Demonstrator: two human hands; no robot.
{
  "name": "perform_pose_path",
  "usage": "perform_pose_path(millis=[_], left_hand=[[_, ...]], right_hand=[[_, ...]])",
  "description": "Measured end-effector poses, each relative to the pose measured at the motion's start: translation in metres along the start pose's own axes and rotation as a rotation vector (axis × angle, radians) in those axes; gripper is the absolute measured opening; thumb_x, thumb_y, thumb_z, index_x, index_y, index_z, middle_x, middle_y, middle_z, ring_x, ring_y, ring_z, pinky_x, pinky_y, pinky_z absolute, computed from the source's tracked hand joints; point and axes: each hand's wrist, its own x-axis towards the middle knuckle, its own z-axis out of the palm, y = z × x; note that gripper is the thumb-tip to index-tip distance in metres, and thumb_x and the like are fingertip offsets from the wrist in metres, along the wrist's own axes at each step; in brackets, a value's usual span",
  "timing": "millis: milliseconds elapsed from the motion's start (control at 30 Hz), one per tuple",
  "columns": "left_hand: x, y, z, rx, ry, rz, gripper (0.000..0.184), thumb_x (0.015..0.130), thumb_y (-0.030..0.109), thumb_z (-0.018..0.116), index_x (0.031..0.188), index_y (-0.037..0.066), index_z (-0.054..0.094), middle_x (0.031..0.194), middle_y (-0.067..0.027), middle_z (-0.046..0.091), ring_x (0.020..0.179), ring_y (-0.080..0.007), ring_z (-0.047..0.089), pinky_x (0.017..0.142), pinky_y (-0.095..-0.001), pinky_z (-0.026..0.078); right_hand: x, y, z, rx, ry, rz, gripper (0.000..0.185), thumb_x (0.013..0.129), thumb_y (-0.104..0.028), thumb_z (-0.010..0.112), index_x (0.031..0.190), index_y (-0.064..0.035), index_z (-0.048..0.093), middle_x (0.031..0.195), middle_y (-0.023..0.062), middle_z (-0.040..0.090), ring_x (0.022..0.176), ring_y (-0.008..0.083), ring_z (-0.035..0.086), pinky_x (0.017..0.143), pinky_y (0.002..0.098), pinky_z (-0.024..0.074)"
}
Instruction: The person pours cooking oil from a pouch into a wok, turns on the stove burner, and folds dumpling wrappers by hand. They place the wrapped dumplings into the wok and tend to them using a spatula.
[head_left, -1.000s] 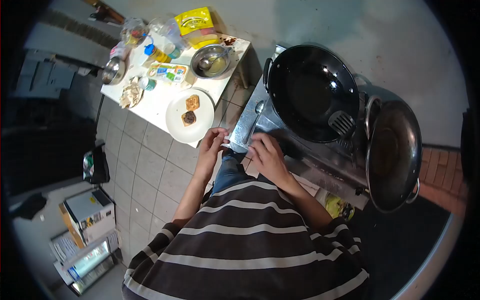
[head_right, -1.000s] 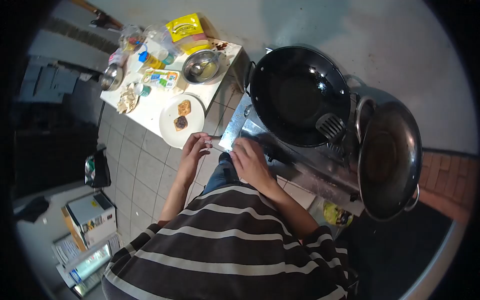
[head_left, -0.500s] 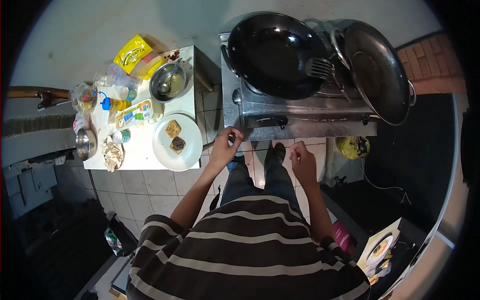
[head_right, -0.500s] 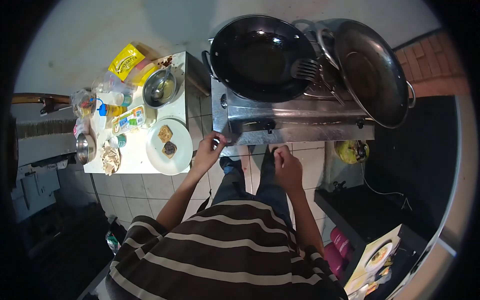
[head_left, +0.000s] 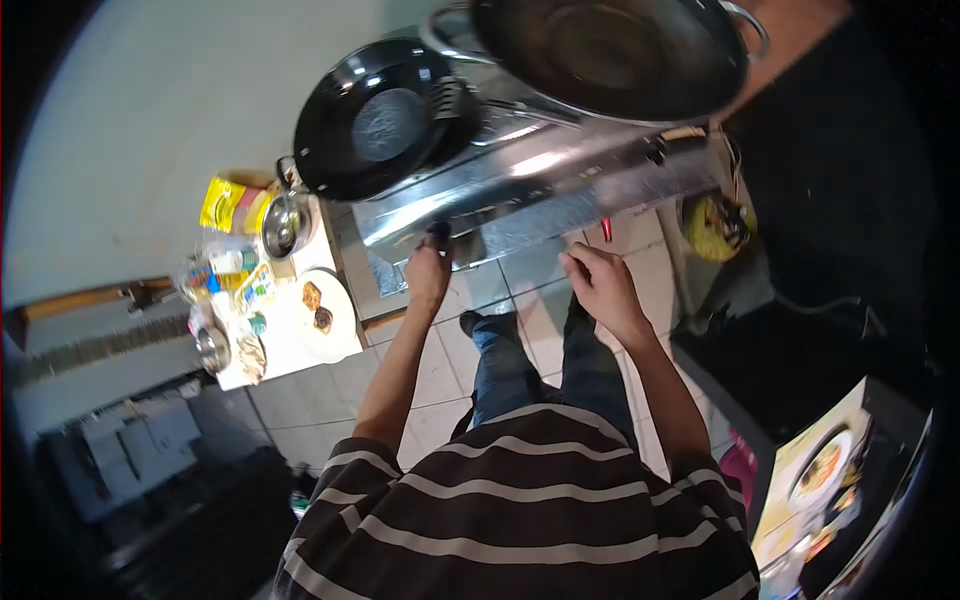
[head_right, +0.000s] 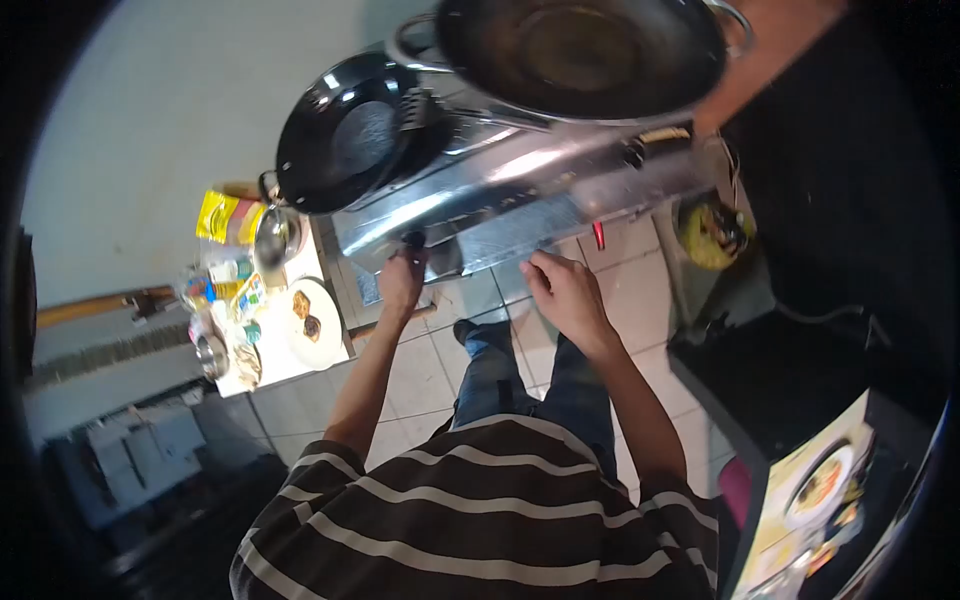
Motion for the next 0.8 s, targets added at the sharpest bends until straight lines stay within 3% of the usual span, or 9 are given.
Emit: perform_pose_path(millis=[133, 233, 433, 500, 567, 600, 700, 767, 800], left_hand=[[-0.006, 0.014, -0.003, 0.121, 0.085, -0.055, 0.034, 0.096, 0.036, 0.052, 0.095, 0.005, 0.063, 0.089, -0.0127, 0.067, 0.074, -0.0341, 0.067, 0.064, -0.0464, 0.053], [0.001, 0.018, 0.010, 0.201, 0.246, -0.049, 0.031, 0.094, 0.031, 0.050, 0.094, 0.003, 0.063, 0.096, -0.0190, 0.067, 0.084, -0.0400, 0.065, 0.070, -0.0526, 0.050], [0.027, -0.006, 0.032, 0.227, 0.201, -0.191, 0.033, 0.091, 0.027, 0.053, 0.101, -0.004, 0.059, 0.090, -0.0261, 0.065, 0.088, -0.0452, 0.062, 0.076, -0.0549, 0.048], [0.038, -0.036, 0.043, 0.191, 0.173, -0.243, 0.030, 0.093, 0.026, 0.052, 0.098, -0.003, 0.058, 0.080, -0.0231, 0.065, 0.080, -0.0379, 0.066, 0.067, -0.0483, 0.052], [0.036, -0.018, 0.030, -0.559, 0.041, -0.600, 0.026, 0.096, 0.025, 0.050, 0.091, 0.001, 0.058, 0.074, -0.0150, 0.064, 0.070, -0.0248, 0.065, 0.056, -0.0366, 0.051], [0.042, -0.030, 0.028, -0.692, -0.035, -0.672, 0.022, 0.097, 0.023, 0.048, 0.091, 0.003, 0.056, 0.070, -0.0066, 0.059, 0.062, -0.0145, 0.058, 0.051, -0.0281, 0.047], [0.052, -0.038, 0.026, -1.045, -0.041, -0.886, 0.019, 0.096, 0.020, 0.047, 0.095, 0.002, 0.054, 0.069, -0.0068, 0.057, 0.057, -0.0162, 0.053, 0.051, -0.0298, 0.047], [0.053, -0.038, 0.020, -1.121, -0.012, -0.940, 0.016, 0.095, 0.017, 0.046, 0.098, 0.002, 0.051, 0.068, -0.0066, 0.053, 0.055, -0.0165, 0.050, 0.050, -0.0290, 0.044], [0.057, -0.046, 0.018, -1.243, -0.108, -0.989, 0.014, 0.094, 0.015, 0.045, 0.097, 0.002, 0.051, 0.068, -0.0068, 0.051, 0.056, -0.0167, 0.049, 0.050, -0.0286, 0.043]], right_hand=[[-0.042, 0.049, -0.015, 0.138, 0.090, 0.072, 0.023, 0.092, -0.020, 0.058, 0.081, -0.0005, 0.054, 0.074, 0.0180, 0.059, 0.068, 0.0384, 0.058, 0.058, 0.0426, 0.0439], [-0.067, 0.070, -0.019, 0.220, 0.089, 0.221, 0.023, 0.092, -0.021, 0.058, 0.081, -0.0010, 0.054, 0.073, 0.0177, 0.059, 0.067, 0.0378, 0.059, 0.058, 0.0421, 0.0442], [-0.096, 0.112, -0.011, 0.299, 0.142, 0.274, 0.020, 0.091, -0.019, 0.059, 0.081, -0.0018, 0.056, 0.073, 0.0164, 0.059, 0.066, 0.0366, 0.059, 0.059, 0.0436, 0.0456], [-0.099, 0.121, -0.015, 0.401, 0.206, 0.302, 0.020, 0.091, -0.019, 0.059, 0.080, -0.0021, 0.055, 0.072, 0.0162, 0.058, 0.066, 0.0363, 0.059, 0.059, 0.0430, 0.0451], [-0.103, 0.130, -0.021, 0.409, 0.221, 0.337, 0.019, 0.091, -0.017, 0.059, 0.081, -0.0018, 0.055, 0.073, 0.0172, 0.058, 0.065, 0.0368, 0.058, 0.058, 0.0428, 0.0442], [-0.107, 0.136, -0.022, 0.418, 0.223, 0.355, 0.019, 0.092, -0.017, 0.059, 0.081, -0.0015, 0.055, 0.071, 0.0175, 0.057, 0.064, 0.0367, 0.058, 0.058, 0.0428, 0.0435], [-0.117, 0.146, -0.021, 0.497, 0.261, 0.406, 0.019, 0.092, -0.015, 0.058, 0.081, -0.0005, 0.054, 0.068, 0.0183, 0.055, 0.059, 0.0345, 0.056, 0.055, 0.0419, 0.0411], [-0.123, 0.150, -0.019, 0.427, 0.149, 0.510, 0.018, 0.094, -0.014, 0.057, 0.086, 0.0013, 0.058, 0.070, 0.0130, 0.061, 0.059, 0.0209, 0.059, 0.058, 0.0313, 0.0447], [-0.124, 0.148, -0.016, 0.470, 0.202, 0.498, 0.018, 0.093, -0.014, 0.058, 0.083, 0.0001, 0.056, 0.068, 0.0174, 0.057, 0.057, 0.0302, 0.057, 0.055, 0.0383, 0.0427]])
